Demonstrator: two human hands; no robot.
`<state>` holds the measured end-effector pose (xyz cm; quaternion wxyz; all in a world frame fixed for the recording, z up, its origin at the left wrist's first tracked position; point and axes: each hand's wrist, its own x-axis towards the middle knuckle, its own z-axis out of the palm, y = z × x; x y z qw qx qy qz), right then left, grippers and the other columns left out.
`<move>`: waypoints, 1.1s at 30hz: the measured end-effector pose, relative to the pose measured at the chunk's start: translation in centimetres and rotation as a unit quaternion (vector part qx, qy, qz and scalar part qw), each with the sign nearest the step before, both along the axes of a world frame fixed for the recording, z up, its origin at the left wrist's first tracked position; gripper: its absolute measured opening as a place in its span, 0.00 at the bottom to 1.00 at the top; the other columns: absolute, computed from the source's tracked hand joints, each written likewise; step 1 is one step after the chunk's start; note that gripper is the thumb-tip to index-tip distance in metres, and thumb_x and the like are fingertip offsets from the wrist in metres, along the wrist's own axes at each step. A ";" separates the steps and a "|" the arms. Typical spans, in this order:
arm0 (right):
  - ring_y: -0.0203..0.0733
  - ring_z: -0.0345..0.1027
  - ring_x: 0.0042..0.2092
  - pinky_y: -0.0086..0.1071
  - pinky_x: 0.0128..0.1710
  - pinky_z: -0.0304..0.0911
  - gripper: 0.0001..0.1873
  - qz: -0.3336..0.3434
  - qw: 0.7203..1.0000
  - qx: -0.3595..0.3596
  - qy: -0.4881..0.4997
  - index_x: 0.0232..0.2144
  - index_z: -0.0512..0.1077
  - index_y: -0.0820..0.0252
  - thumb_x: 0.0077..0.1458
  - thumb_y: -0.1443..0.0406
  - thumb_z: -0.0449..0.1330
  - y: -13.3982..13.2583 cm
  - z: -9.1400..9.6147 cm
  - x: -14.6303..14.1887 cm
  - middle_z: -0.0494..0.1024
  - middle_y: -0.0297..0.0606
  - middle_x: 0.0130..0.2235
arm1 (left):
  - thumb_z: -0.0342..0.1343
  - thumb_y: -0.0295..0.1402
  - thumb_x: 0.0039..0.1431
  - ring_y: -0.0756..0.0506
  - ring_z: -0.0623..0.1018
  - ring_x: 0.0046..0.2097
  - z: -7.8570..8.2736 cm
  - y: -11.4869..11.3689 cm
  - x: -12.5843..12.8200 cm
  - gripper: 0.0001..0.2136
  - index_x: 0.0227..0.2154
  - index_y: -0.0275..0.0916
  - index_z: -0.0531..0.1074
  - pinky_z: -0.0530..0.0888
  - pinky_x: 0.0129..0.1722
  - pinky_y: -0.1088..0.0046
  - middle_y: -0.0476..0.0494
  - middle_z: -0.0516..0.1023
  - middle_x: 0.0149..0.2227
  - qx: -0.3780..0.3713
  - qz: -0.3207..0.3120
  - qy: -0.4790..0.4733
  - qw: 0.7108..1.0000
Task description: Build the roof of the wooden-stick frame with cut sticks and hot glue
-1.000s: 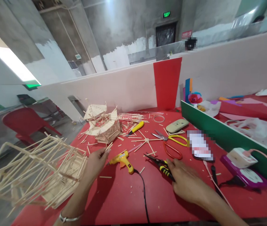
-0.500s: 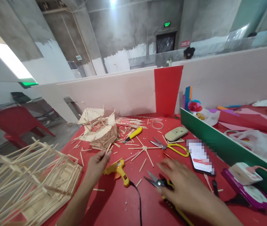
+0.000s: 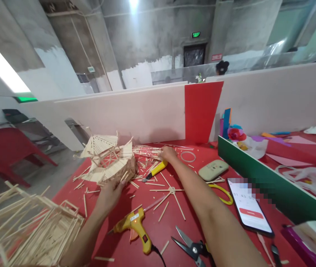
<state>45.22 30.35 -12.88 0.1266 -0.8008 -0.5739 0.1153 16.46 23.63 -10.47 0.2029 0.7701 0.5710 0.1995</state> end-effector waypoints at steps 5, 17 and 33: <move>0.44 0.69 0.49 0.44 0.47 0.68 0.19 -0.004 1.000 0.003 -0.019 0.52 0.67 0.60 0.61 0.59 0.57 1.3 -1.7 -0.8 0.71 0.43 0.53 | 0.43 0.36 0.64 0.42 0.77 0.37 -0.8 2.4 -1.0 0.15 0.37 0.37 0.75 0.65 0.34 0.72 0.38 0.80 0.35 0.005 0.028 0.032 0.999; 0.44 0.69 0.48 0.44 0.47 0.68 0.18 0.059 0.994 -0.064 -0.061 0.51 0.68 0.59 0.61 0.58 0.57 2.0 -0.9 -1.6 0.72 0.42 0.52 | 0.43 0.35 0.63 0.39 0.79 0.36 -1.0 4.5 -2.8 0.14 0.32 0.38 0.73 0.63 0.30 0.70 0.34 0.80 0.34 0.047 0.098 0.161 0.981; 0.44 0.70 0.47 0.44 0.46 0.68 0.17 0.035 0.979 -0.086 -0.179 0.48 0.70 0.62 0.61 0.59 0.57 -5.3 6.5 2.6 0.74 0.44 0.49 | 0.52 0.44 0.59 0.46 0.73 0.30 2.1 -1.0 0.6 0.15 0.29 0.39 0.76 0.64 0.30 0.74 0.48 0.75 0.24 0.079 0.006 -0.065 0.995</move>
